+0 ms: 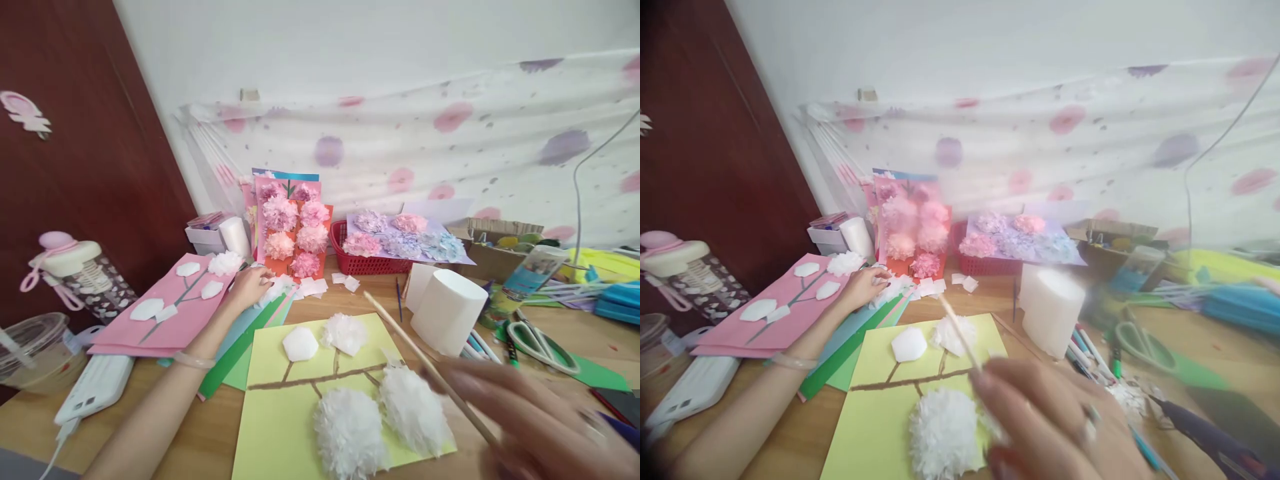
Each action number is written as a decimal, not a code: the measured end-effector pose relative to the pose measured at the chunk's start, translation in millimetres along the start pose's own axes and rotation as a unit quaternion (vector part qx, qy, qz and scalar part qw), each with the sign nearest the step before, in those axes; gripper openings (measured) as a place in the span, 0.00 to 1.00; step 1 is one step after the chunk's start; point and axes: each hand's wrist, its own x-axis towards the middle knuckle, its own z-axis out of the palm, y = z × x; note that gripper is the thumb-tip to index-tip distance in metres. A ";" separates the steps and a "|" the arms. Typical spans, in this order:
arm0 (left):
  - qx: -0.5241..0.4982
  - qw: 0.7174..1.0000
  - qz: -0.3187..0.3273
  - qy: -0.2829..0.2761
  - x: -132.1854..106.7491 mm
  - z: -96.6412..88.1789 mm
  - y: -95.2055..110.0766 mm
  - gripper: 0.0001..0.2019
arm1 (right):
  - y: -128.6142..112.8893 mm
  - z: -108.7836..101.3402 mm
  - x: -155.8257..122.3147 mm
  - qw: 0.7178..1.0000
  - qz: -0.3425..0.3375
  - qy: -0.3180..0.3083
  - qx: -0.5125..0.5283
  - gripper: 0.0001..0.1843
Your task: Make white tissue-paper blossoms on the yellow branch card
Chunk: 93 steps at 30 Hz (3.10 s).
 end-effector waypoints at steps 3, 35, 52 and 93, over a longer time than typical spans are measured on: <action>-0.008 1.000 0.014 -0.012 7.4 5.4 -0.5 0.12 | 16.7 32.6 17.0 0.998 -0.020 0.037 -0.039 0.18; -0.094 0.993 -0.062 -0.015 10.8 1.0 -8.1 0.14 | 38.6 83.9 -16.0 0.986 0.144 -0.036 0.075 0.13; -0.106 0.994 -0.036 -0.011 11.0 17.9 -5.0 0.20 | 33.0 86.4 -16.3 0.981 0.162 -0.020 0.101 0.14; -0.413 0.850 0.106 -0.309 -33.7 20.0 119.8 0.07 | 32.5 102.6 -14.4 0.808 0.498 0.031 0.312 0.30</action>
